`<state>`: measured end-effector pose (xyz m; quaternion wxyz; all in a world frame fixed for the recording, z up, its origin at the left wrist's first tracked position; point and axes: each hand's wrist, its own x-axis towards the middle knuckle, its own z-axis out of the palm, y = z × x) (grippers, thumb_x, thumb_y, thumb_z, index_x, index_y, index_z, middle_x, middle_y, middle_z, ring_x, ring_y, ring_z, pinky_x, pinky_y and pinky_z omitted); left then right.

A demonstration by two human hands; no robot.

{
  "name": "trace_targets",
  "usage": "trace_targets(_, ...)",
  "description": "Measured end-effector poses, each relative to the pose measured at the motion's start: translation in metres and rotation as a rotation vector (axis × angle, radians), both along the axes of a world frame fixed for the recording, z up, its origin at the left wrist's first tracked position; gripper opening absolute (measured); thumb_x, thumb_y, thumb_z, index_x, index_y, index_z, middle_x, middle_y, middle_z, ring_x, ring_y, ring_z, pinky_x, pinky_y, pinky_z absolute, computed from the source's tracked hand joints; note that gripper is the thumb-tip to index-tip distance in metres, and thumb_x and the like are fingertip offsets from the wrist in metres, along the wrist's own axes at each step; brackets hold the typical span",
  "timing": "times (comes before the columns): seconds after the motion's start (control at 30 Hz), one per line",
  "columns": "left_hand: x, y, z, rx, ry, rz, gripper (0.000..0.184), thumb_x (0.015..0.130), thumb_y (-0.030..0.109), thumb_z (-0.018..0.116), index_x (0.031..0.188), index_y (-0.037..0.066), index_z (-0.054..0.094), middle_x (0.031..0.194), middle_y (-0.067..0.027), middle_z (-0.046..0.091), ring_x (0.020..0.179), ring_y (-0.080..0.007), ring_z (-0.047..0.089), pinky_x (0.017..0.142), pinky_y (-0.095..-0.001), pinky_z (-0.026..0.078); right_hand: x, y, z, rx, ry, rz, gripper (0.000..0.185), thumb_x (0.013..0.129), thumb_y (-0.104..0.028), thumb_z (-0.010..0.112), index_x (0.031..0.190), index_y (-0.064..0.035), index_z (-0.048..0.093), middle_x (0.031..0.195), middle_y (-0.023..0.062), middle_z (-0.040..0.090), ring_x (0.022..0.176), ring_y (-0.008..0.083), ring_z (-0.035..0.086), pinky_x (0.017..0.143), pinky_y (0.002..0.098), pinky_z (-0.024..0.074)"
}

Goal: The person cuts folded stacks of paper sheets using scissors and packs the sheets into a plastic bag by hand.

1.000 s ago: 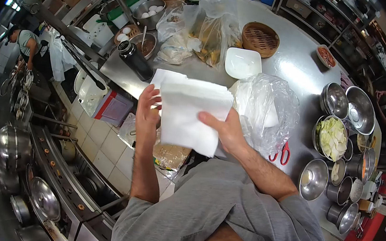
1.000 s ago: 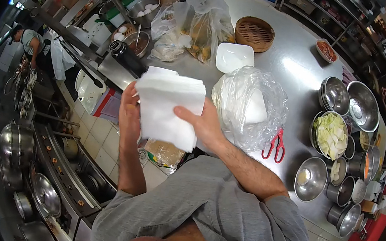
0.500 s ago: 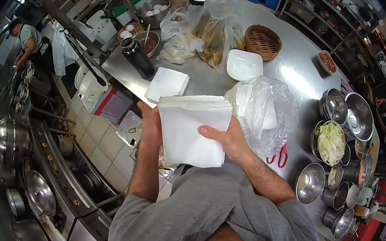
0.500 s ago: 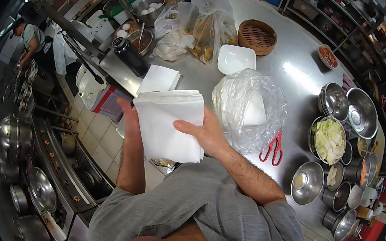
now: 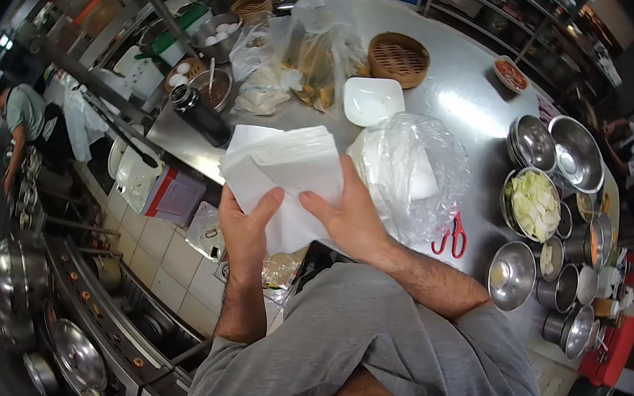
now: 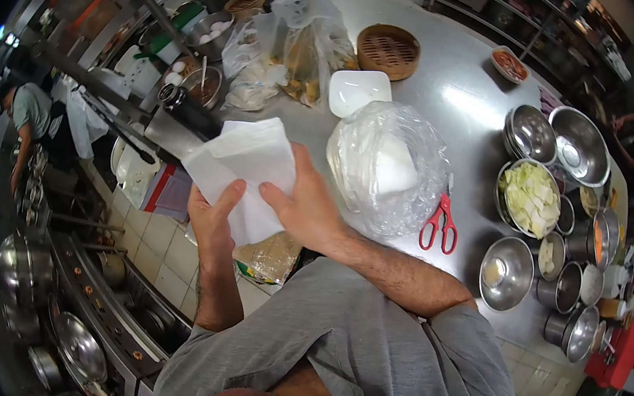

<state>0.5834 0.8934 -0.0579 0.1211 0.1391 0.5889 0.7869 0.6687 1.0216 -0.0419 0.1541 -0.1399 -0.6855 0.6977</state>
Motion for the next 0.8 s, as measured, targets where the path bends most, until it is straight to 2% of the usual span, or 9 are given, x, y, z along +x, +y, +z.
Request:
trace_targets(0.1, 0.002, 0.02, 0.015, -0.072, 0.207, 0.064, 0.039, 0.077, 0.002, 0.067, 0.111, -0.002, 0.049, 0.102, -0.0087, 0.059, 0.089, -0.0128, 0.056, 0.08, -0.0261, 0.045, -0.001, -0.008, -0.001, 0.186, 0.207, -0.098, 0.06, 0.082, -0.018, 0.064, 0.128, 0.0038, 0.032, 0.121, 0.0171, 0.046, 0.113, 0.0224, 0.046, 0.096, 0.0353, 0.0366)
trace_targets(0.13, 0.001, 0.026, 0.013, -0.125, 0.281, 0.12, 0.037, 0.079, 0.007, 0.067, 0.109, -0.004, 0.049, 0.103, -0.0098, 0.059, 0.091, -0.0143, 0.056, 0.08, -0.0267, 0.045, -0.001, -0.007, 0.002, 0.285, 0.189, -0.06, 0.073, 0.08, -0.021, 0.065, 0.133, 0.0043, 0.022, 0.125, 0.0237, 0.037, 0.116, 0.0343, 0.041, 0.098, 0.0414, 0.0336)
trace_targets(0.27, 0.037, 0.049, 0.019, -0.137, 0.321, 0.068, 0.06, 0.078, 0.018, 0.07, 0.122, -0.006, 0.038, 0.118, -0.0186, 0.053, 0.109, -0.0256, 0.051, 0.091, -0.0333, 0.041, 0.002, -0.001, 0.013, 0.468, 0.302, -0.121, 0.083, 0.075, -0.026, 0.07, 0.134, 0.0025, 0.02, 0.127, 0.0203, 0.036, 0.12, 0.0318, 0.038, 0.1, 0.0404, 0.0324)
trace_targets(0.3, 0.046, 0.058, 0.016, -0.133, 0.323, 0.064, 0.06, 0.078, 0.018, 0.07, 0.122, -0.006, 0.038, 0.118, -0.0186, 0.053, 0.109, -0.0256, 0.051, 0.091, -0.0333, 0.041, 0.008, 0.003, 0.022, 0.308, 0.365, -0.087, 0.083, 0.073, -0.025, 0.073, 0.134, 0.002, 0.023, 0.126, 0.0181, 0.039, 0.119, 0.0288, 0.039, 0.099, 0.0387, 0.0336)
trace_targets(0.47, 0.067, 0.073, 0.012, -0.252, 1.235, -0.245, 0.085, 0.074, 0.021, 0.071, 0.139, -0.001, 0.021, 0.142, -0.0285, 0.019, 0.132, -0.0441, 0.018, 0.105, -0.0509, 0.021, 0.053, 0.05, 0.061, 0.014, 0.376, -0.129, 0.062, 0.07, -0.014, 0.074, 0.122, 0.0016, 0.045, 0.111, 0.0096, 0.053, 0.104, 0.0182, 0.051, 0.089, 0.0317, 0.042)
trace_targets(0.57, 0.064, 0.081, 0.022, -0.074, 1.23, -0.521, 0.075, 0.073, 0.02, 0.071, 0.136, 0.004, 0.035, 0.144, -0.0286, 0.015, 0.132, -0.0439, 0.019, 0.105, -0.0533, 0.019, 0.082, 0.069, 0.054, -0.046, 0.378, -0.394, 0.045, 0.072, -0.007, 0.068, 0.114, 0.0016, 0.053, 0.103, 0.0076, 0.058, 0.092, 0.0159, 0.057, 0.081, 0.0284, 0.0463)
trace_targets(0.63, 0.066, 0.087, 0.022, -0.038, 1.163, -0.444, 0.056, 0.072, 0.015, 0.072, 0.123, 0.005, 0.05, 0.137, -0.0228, 0.028, 0.128, -0.04, 0.029, 0.104, -0.046, 0.027, 0.102, 0.079, 0.047, 0.077, 0.37, -0.551, 0.042, 0.073, -0.007, 0.067, 0.112, 0.0018, 0.054, 0.103, 0.0085, 0.059, 0.09, 0.0159, 0.058, 0.079, 0.0282, 0.047)
trace_targets(0.73, 0.066, 0.101, 0.007, -0.387, 1.059, -0.27, 0.056, 0.068, 0.018, 0.075, 0.118, 0.007, 0.053, 0.128, -0.0165, 0.036, 0.106, -0.0308, 0.043, 0.09, -0.0424, 0.038, 0.121, 0.083, 0.035, 0.297, 0.313, -0.584, 0.052, 0.073, -0.006, 0.066, 0.121, 0.0015, 0.047, 0.11, 0.012, 0.057, 0.098, 0.0197, 0.057, 0.085, 0.0311, 0.0467)
trace_targets(0.8, 0.068, 0.107, 0.004, -0.486, 0.764, -0.397, 0.058, 0.067, 0.02, 0.076, 0.119, 0.01, 0.053, 0.13, -0.0174, 0.035, 0.118, -0.028, 0.036, 0.096, -0.0408, 0.035, 0.122, 0.084, 0.033, 0.347, 0.337, -0.564, 0.06, 0.073, -0.007, 0.066, 0.127, 0.0012, 0.041, 0.115, 0.0136, 0.055, 0.104, 0.0221, 0.056, 0.089, 0.033, 0.0464)
